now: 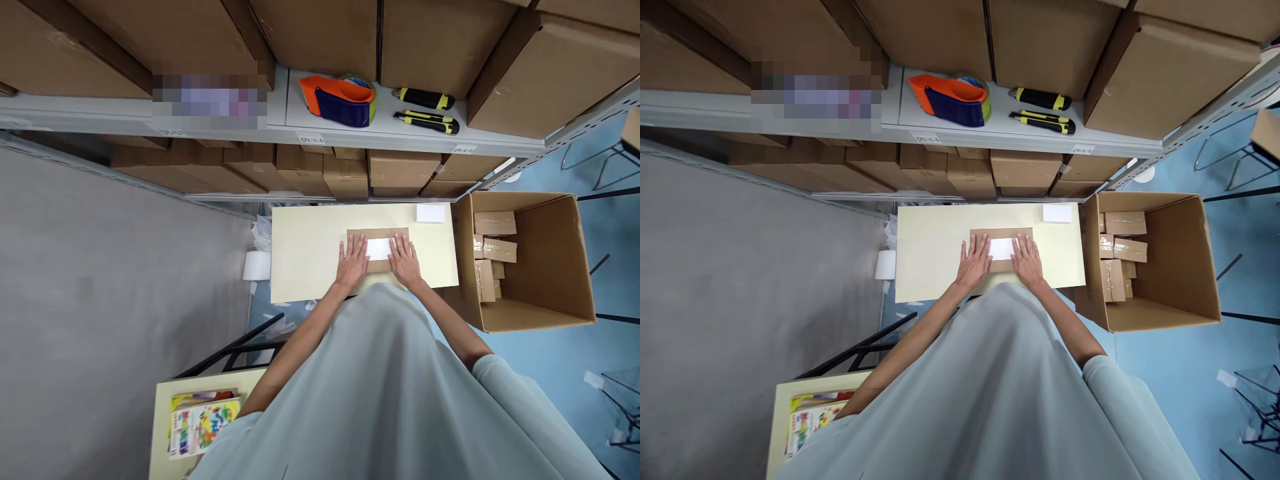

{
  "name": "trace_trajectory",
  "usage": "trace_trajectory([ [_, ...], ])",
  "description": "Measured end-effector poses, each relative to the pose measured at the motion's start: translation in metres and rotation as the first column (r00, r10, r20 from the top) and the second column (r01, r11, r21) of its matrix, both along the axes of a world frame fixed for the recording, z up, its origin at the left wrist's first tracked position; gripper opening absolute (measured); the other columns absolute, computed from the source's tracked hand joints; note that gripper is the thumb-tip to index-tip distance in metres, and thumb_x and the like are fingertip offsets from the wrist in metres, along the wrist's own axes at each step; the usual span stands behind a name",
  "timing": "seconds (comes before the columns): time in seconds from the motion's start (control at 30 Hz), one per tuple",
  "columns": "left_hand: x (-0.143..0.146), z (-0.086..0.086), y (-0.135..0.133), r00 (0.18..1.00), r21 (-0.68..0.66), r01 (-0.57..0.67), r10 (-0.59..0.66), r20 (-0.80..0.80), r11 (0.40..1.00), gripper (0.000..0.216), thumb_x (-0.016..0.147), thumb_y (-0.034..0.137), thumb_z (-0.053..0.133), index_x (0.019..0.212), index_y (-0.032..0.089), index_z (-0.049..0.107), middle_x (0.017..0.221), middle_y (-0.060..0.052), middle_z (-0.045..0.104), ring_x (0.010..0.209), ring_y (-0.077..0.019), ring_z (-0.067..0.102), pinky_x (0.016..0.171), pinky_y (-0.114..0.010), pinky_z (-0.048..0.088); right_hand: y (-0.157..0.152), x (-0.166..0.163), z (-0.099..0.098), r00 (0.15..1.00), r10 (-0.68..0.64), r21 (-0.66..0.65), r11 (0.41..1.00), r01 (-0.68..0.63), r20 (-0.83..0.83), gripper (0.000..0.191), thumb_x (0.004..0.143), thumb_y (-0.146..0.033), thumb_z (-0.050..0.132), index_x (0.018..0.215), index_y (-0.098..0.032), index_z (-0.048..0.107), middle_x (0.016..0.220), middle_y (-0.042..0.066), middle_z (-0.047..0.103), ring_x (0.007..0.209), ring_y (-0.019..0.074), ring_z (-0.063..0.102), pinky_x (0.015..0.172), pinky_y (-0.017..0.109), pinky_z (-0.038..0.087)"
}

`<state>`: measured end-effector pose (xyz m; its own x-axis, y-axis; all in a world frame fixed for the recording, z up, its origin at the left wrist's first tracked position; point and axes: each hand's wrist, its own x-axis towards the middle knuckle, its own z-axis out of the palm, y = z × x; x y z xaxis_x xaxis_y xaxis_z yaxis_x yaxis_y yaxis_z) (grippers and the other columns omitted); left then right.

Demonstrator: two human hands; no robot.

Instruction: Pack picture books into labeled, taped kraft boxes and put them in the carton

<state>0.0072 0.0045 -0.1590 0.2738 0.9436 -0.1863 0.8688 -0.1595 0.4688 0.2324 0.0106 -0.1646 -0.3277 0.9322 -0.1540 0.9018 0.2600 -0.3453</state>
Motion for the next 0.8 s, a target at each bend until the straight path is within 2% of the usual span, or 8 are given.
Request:
trace_trajectory([
  [0.1, 0.023, 0.0, 0.001, 0.997, -0.008, 0.062, -0.061, 0.039, 0.998, 0.067, 0.111, 0.036, 0.031, 0.176, 0.019, 0.027, 0.182, -0.007, 0.025, 0.172, -0.0329, 0.003, 0.139, -0.065, 0.003, 0.001, -0.02, -0.003, 0.999, 0.039, -0.031, 0.999, -0.039, -0.003, 0.063, 0.116, -0.037, 0.026, 0.175, -0.018, 0.03, 0.183, 0.009, 0.02, 0.172, 0.031, 0.013, 0.139, 0.059, 0.015],
  [0.17, 0.026, -0.001, 0.001, 0.997, -0.016, 0.069, -0.068, 0.038, 0.998, 0.066, 0.112, 0.036, 0.03, 0.176, 0.019, 0.028, 0.182, -0.006, 0.025, 0.172, -0.0329, 0.003, 0.139, -0.065, 0.004, 0.002, -0.022, -0.005, 0.999, 0.04, -0.037, 0.998, -0.04, -0.003, 0.062, 0.116, -0.037, 0.027, 0.175, -0.018, 0.032, 0.183, 0.009, 0.021, 0.172, 0.0308, 0.014, 0.139, 0.058, 0.015],
  [0.27, 0.005, -0.005, 0.001, 1.0, -0.015, 0.022, -0.022, 0.009, 1.0, 0.067, 0.111, 0.036, 0.028, 0.175, 0.017, 0.028, 0.183, -0.008, 0.024, 0.172, -0.0332, 0.002, 0.138, -0.066, 0.002, 0.003, -0.007, -0.009, 1.0, 0.002, -0.013, 1.0, -0.003, -0.016, 0.062, 0.116, -0.037, 0.025, 0.175, -0.019, 0.031, 0.184, 0.009, 0.02, 0.172, 0.0302, 0.011, 0.138, 0.06, 0.015],
  [0.37, -0.03, -0.01, -0.002, 0.995, -0.021, -0.094, 0.093, -0.024, 0.995, 0.068, 0.112, 0.039, 0.027, 0.176, 0.015, 0.026, 0.183, -0.012, 0.021, 0.172, -0.0345, -0.002, 0.137, -0.068, 0.002, 0.001, 0.018, -0.011, 0.995, -0.099, 0.0, 0.995, 0.099, -0.031, 0.065, 0.116, -0.043, 0.021, 0.176, -0.019, 0.027, 0.184, 0.011, 0.016, 0.172, 0.0313, 0.009, 0.137, 0.062, 0.016],
  [0.47, -0.056, -0.017, -0.01, 0.979, -0.058, -0.205, 0.205, 0.0, 0.977, 0.072, 0.113, 0.047, 0.024, 0.175, 0.012, 0.024, 0.182, -0.017, 0.024, 0.172, -0.0363, 0.0, 0.136, -0.069, 0.007, -0.007, 0.041, -0.013, 0.97, -0.234, -0.049, 0.972, 0.232, -0.067, 0.076, 0.115, -0.054, 0.021, 0.177, -0.01, 0.017, 0.183, 0.019, 0.014, 0.172, 0.0338, 0.013, 0.136, 0.061, 0.022],
  [0.6, -0.059, -0.02, -0.025, 0.966, -0.251, -0.204, 0.236, 0.107, 0.946, 0.078, 0.111, 0.06, 0.032, 0.172, 0.012, 0.03, 0.171, -0.023, 0.046, 0.167, -0.0371, 0.029, 0.134, -0.064, 0.025, -0.027, 0.058, -0.019, 0.908, -0.371, -0.27, 0.91, 0.314, -0.194, 0.093, 0.111, -0.068, 0.033, 0.176, -0.006, 0.012, 0.177, 0.024, 0.032, 0.163, 0.0336, 0.04, 0.127, 0.054, 0.044],
  [0.7, -0.05, -0.016, -0.033, 0.93, -0.374, -0.146, 0.256, 0.263, 0.916, 0.087, 0.103, 0.063, 0.054, 0.173, 0.019, 0.026, 0.163, -0.017, 0.058, 0.151, -0.0326, 0.057, 0.123, -0.051, 0.048, -0.04, 0.057, -0.023, 0.851, -0.418, -0.415, 0.868, 0.271, -0.317, 0.092, 0.107, -0.069, 0.048, 0.176, -0.015, 0.019, 0.165, 0.02, 0.055, 0.145, 0.0331, 0.063, 0.114, 0.053, 0.057],
  [0.8, -0.045, -0.009, -0.034, 0.877, -0.429, -0.164, 0.33, 0.349, 0.888, 0.098, 0.091, 0.055, 0.076, 0.172, 0.026, 0.028, 0.155, -0.011, 0.066, 0.137, -0.0318, 0.069, 0.11, -0.044, 0.058, -0.046, 0.05, -0.02, 0.795, -0.454, -0.451, 0.854, 0.259, -0.403, 0.089, 0.102, -0.065, 0.058, 0.174, -0.02, 0.028, 0.154, 0.015, 0.067, 0.135, 0.0319, 0.07, 0.109, 0.054, 0.06],
])
